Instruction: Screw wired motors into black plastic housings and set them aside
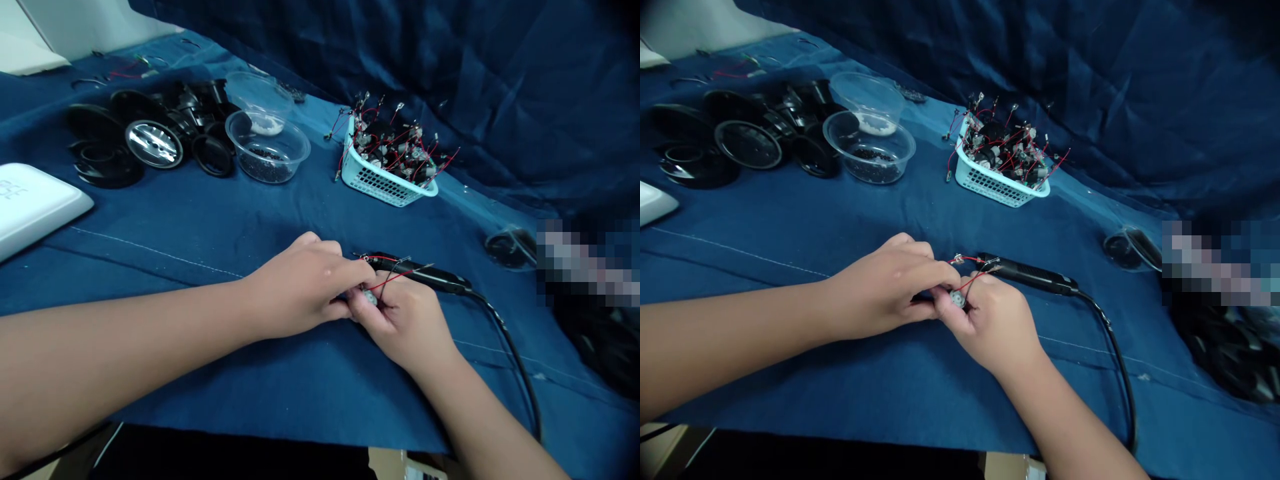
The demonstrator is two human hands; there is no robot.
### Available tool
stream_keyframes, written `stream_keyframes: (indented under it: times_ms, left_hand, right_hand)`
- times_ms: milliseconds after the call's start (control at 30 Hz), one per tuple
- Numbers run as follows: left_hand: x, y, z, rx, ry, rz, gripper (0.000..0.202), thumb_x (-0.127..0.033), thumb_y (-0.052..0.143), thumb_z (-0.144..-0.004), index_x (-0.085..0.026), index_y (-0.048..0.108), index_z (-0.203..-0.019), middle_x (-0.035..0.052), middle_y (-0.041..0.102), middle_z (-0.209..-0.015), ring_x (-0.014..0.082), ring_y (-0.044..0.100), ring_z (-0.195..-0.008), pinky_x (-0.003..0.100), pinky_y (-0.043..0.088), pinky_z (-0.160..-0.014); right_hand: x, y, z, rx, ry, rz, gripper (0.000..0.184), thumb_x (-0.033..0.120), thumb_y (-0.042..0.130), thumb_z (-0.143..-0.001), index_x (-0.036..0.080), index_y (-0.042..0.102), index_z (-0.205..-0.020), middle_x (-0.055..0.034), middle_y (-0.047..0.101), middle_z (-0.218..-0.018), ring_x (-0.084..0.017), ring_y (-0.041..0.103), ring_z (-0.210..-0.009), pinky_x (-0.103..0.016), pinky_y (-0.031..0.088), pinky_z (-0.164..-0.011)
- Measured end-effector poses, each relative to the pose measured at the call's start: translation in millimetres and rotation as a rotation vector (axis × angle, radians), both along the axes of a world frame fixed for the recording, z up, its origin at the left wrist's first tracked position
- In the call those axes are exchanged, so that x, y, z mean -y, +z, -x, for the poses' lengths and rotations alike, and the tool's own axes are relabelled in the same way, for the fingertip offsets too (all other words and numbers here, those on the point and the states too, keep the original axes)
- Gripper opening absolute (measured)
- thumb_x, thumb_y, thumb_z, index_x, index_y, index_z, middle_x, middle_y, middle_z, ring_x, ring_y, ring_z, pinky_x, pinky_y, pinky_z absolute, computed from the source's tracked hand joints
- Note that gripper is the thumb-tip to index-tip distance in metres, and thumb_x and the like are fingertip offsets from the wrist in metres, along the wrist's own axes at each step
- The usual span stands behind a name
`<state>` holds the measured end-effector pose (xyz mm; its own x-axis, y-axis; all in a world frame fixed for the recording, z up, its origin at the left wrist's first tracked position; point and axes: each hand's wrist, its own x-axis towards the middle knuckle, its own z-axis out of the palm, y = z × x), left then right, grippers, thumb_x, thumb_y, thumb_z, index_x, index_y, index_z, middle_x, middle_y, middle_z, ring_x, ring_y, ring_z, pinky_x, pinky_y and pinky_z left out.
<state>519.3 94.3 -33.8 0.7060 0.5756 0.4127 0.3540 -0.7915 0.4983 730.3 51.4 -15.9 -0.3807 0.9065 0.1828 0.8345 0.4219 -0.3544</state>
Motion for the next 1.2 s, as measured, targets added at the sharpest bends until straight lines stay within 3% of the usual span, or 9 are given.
stream_keyframes:
  times_ms: [267,500,800,1033,1200]
  left_hand:
    - [-2.1,1.8,1.5,-0.065,-0.088,0.104,0.021,-0.02,0.066,-0.1,-0.024,0.061,-0.12,-0.0014,0.072,-0.097,0.0173,0.064,-0.092,0.032,0.036,-0.088]
    - [-3.1,3.2,-1.8,-0.034,-0.048,0.264,0.018,-0.017,0.064,-0.094,-0.022,0.054,-0.108,-0.0023,0.069,-0.095,0.0176,0.065,-0.091,0.032,0.041,-0.086]
    - [-5.2,1.9,-2.9,0.035,-0.059,0.276,0.019,-0.016,0.064,-0.091,-0.022,0.05,-0.102,-0.0031,0.068,-0.092,0.0169,0.065,-0.086,0.032,0.04,-0.081]
    - [-6.0,1.5,-2.6,0.062,-0.055,0.288,0.02,-0.016,0.067,-0.09,-0.022,0.051,-0.102,-0.0038,0.068,-0.089,0.0167,0.065,-0.083,0.03,0.041,-0.078]
    - [-6.6,1.1,-3.5,0.039,-0.034,0.27,0.019,-0.022,0.068,-0.092,-0.022,0.052,-0.103,-0.0031,0.068,-0.089,0.0173,0.065,-0.084,0.031,0.042,-0.079]
  right_hand:
    - [-6.7,-3.1,-0.8,-0.042,0.145,-0.139,0.039,0.025,0.056,-0.099,0.018,0.061,-0.061,-0.0013,0.06,-0.059,-0.014,0.057,-0.058,-0.03,0.042,-0.061]
    - [-6.3,-8.5,-2.1,-0.079,0.067,-0.009,0.042,0.033,0.054,-0.1,0.017,0.063,-0.062,-0.0024,0.057,-0.061,-0.013,0.051,-0.056,-0.031,0.038,-0.059]
    - [-9.6,-9.8,-3.8,-0.166,0.041,0.115,0.042,0.034,0.058,-0.1,0.017,0.067,-0.062,-0.0006,0.06,-0.061,-0.013,0.053,-0.057,-0.031,0.037,-0.06]
    - [-9.7,-3.8,-1.4,-0.203,0.024,0.194,0.047,0.045,0.059,-0.102,0.019,0.069,-0.065,-0.001,0.067,-0.065,-0.014,0.06,-0.06,-0.03,0.041,-0.063]
    - [-7.9,-1.8,-0.7,-0.173,0.015,0.189,0.047,0.039,0.054,-0.105,0.019,0.067,-0.064,-0.0005,0.066,-0.064,-0.013,0.058,-0.058,-0.03,0.04,-0.062]
